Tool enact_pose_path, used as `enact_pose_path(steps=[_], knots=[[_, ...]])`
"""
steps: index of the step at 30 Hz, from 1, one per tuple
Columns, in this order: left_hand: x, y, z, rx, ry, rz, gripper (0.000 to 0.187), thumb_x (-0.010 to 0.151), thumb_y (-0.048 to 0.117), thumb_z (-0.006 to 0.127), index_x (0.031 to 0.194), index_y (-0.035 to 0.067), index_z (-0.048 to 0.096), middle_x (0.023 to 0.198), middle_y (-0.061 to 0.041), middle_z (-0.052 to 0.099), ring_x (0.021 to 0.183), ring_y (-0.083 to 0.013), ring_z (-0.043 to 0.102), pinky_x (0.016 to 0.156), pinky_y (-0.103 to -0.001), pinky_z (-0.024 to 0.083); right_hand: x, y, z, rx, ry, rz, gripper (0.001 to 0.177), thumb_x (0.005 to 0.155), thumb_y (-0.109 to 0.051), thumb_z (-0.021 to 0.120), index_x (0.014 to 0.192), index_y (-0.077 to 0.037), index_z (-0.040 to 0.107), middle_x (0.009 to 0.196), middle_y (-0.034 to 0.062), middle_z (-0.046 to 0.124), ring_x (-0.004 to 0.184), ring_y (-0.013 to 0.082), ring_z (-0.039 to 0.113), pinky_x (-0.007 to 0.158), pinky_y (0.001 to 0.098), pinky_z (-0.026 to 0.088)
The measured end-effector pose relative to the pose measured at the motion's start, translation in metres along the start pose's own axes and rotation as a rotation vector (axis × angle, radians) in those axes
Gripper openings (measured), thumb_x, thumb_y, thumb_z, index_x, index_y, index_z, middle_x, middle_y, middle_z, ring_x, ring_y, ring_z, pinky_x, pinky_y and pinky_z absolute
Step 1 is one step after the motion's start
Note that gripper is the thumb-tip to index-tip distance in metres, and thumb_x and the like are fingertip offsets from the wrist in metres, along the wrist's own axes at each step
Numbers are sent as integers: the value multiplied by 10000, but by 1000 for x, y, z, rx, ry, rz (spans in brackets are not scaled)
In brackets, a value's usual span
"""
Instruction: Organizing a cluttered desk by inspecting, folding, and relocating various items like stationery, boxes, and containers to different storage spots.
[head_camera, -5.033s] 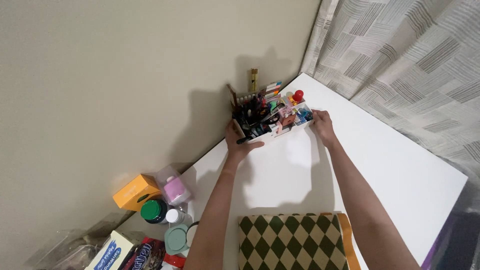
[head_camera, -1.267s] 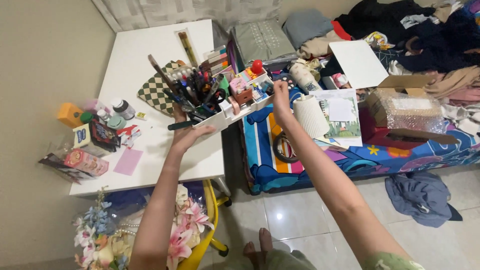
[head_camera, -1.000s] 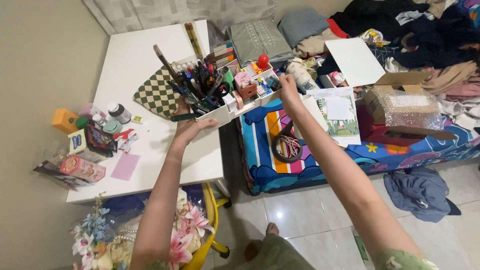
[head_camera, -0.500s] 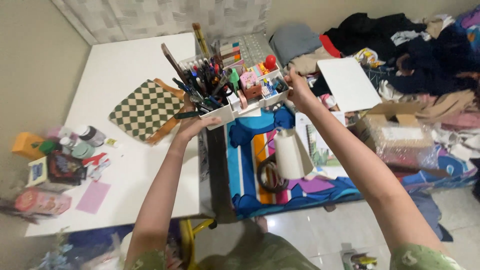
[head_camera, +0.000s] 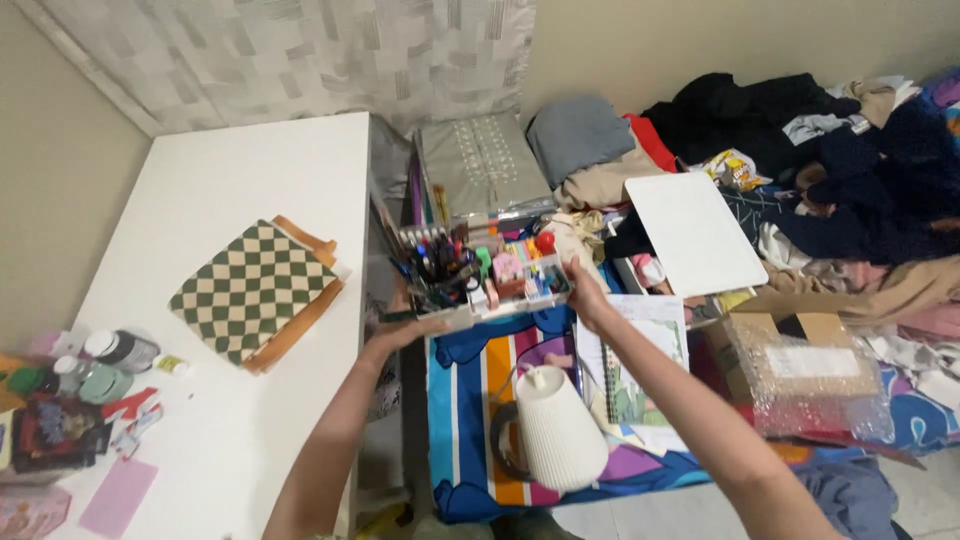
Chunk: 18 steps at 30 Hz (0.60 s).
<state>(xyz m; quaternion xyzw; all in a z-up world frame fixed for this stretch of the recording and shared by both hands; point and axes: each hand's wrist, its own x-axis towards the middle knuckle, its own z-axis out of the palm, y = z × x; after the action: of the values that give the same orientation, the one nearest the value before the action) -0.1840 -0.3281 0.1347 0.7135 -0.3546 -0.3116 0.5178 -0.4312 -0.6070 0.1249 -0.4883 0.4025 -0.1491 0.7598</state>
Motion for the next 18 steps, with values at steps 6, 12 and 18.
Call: enact_pose_path(steps=[6, 12, 18], knots=[[58, -142, 23, -157, -82, 149, 1596, 575, 201, 1168, 1799, 213, 144, 1817, -173, 281, 1659, -467, 210, 1341, -687, 251, 59, 80, -40, 45, 7, 42, 770, 1172, -718, 270, 1673, -194, 530, 1784, 143, 400, 1689, 410, 284, 1382, 550, 200], [80, -212, 50, -132, -157, 260, 1489, 534, 101, 1183, 1726, 142, 291, 1709, -190, 442, 1615, -403, 363, 1290, -633, 371, 78, 137, -56, 107, 77, 79, 699, 1208, -644, 240, 1655, -204, 549, 1663, 140, 579, 1595, 362, 464, 1327, 516, 327], [81, -229, 72, -97, -245, 359, 1106, 658, 213, 1155, 1569, 25, 558, 1596, -271, 573, 1499, -499, 489, 1222, -669, 428, 121, 201, -90, 150, 145, 191, 611, 1200, -645, 291, 1711, -347, 441, 1743, 85, 467, 1627, 375, 397, 1202, 689, 467]])
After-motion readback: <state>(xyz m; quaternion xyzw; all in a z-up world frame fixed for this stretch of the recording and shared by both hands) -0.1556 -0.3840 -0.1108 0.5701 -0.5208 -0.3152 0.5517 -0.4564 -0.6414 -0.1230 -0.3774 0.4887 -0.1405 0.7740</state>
